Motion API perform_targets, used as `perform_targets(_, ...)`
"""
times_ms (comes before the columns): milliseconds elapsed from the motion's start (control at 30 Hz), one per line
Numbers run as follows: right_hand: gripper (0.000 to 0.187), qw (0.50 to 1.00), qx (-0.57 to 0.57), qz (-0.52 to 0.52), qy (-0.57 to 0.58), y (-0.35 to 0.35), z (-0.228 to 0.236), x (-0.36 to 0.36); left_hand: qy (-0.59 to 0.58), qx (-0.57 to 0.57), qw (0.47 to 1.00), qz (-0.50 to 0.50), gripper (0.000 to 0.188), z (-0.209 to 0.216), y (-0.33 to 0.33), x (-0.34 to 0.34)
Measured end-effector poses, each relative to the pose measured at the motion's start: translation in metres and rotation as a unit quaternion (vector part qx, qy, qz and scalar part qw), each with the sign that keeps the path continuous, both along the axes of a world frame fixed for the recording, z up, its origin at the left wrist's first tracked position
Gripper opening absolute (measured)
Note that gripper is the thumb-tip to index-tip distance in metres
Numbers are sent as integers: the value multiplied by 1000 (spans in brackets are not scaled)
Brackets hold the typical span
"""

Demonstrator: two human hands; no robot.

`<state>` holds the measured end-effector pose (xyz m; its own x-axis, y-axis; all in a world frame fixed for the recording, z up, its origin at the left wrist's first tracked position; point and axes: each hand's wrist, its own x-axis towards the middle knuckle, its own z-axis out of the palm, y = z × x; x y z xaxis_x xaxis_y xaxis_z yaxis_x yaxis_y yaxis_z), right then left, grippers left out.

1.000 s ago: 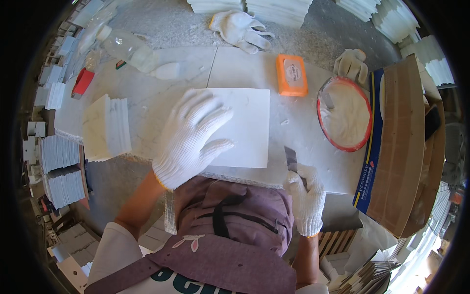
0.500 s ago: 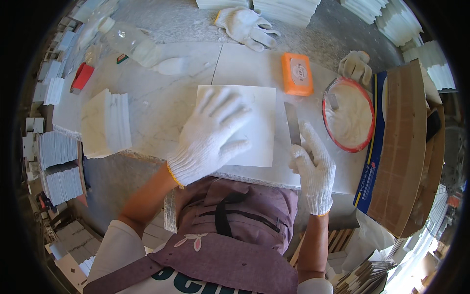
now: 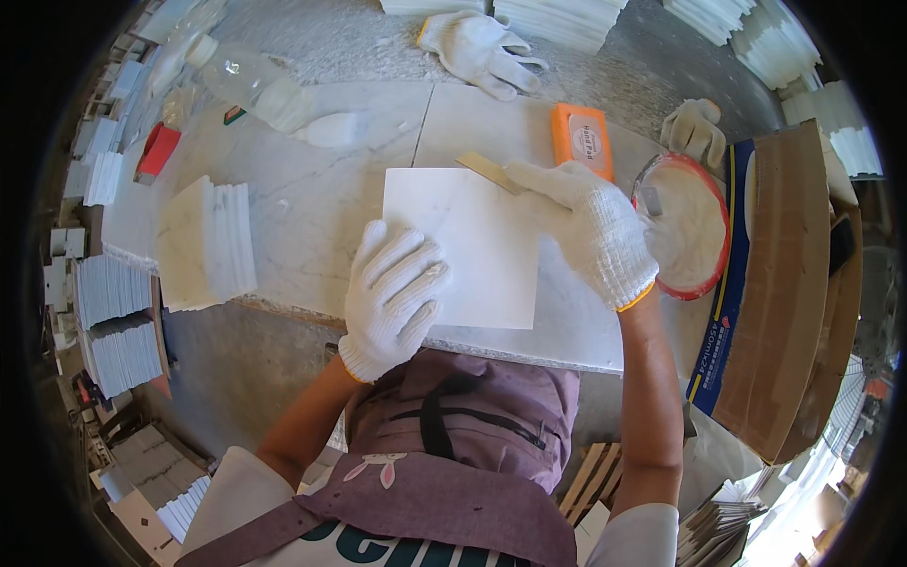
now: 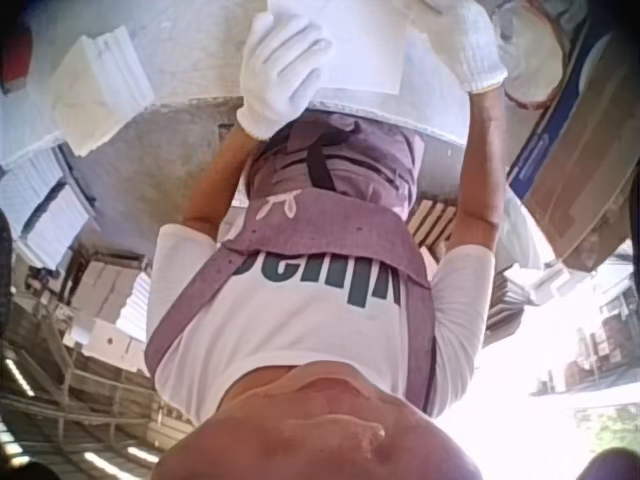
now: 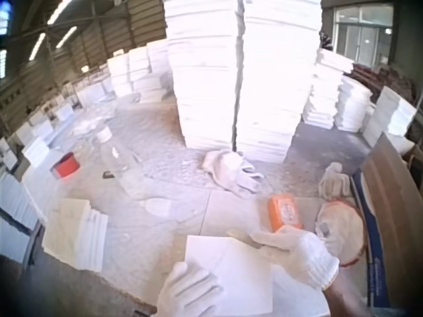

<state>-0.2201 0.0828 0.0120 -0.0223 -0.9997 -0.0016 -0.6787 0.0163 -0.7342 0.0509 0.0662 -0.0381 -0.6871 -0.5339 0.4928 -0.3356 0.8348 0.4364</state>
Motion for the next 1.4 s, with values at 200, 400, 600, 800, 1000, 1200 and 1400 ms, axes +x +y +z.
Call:
perform_targets(200,30,1000,1,28,3,-12,-1,-4,3,2,1000,6,33,0,0,-1)
perform_targets(400,31,999,-5,45,9,-15,-2,-7,2,-6,1000,8,32,3,-1,-4)
perform_targets(600,33,996,-2,87,20,-23,0,-7,-6,-1,1000,8,31,7,-1,-4)
perform_targets(800,33,991,-42,114,58,-28,-9,-14,3,-12,1000,16,31,2,0,-5)
perform_targets(1000,33,977,-55,111,175,-29,-1,-7,1,-9,1000,17,31,0,0,-4)
perform_targets(1200,34,965,-91,125,211,-31,-2,-5,3,-12,1000,19,31,-3,0,-4)
perform_targets(1400,39,966,-71,135,207,-22,-3,-4,3,-9,1000,21,31,-2,0,-4)
